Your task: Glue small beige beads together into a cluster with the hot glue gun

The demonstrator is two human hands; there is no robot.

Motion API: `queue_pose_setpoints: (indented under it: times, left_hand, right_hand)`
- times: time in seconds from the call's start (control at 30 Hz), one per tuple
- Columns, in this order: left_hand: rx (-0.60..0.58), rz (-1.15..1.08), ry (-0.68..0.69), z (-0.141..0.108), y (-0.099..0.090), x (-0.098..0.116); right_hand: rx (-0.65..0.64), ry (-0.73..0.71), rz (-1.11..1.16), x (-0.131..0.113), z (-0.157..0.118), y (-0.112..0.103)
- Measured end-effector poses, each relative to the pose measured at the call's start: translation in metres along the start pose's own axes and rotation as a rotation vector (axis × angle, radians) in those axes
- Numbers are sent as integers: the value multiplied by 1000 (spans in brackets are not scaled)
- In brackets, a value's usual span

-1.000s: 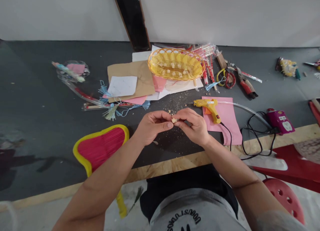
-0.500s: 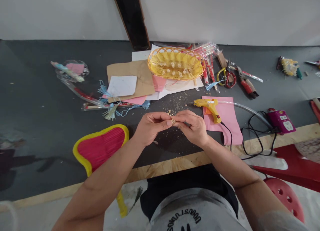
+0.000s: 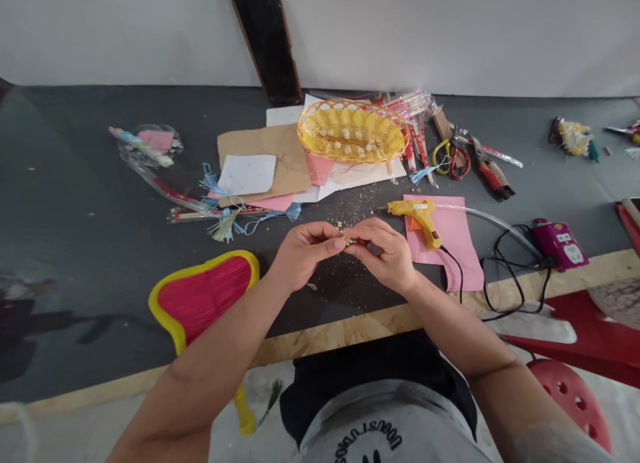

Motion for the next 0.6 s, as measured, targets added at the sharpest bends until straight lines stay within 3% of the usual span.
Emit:
queue_pose_setpoints:
  times: [0.13,0.27,0.43,0.6]
  left_hand:
    - [-18,16,32,0,2,1]
    - [8,-42,63,1,4,4]
    - [-115,-2,48,0,8,3]
    - [8,201,70,0,5,6]
  right_hand:
    - [27,50,39,-1,0,0]
    - [49,204,197,5,-4,1]
    - [58,395,422,15,-8,3]
    - [33,380,311,17,-5,5]
Point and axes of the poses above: each hand's wrist, its own z-axis towards the middle knuckle, its own y-axis out of the palm, x = y × z, the point moved 3 cm from there along z, towards the middle knuckle, and after that the axes turned 7 degrees about z, right-handed, at the moved point
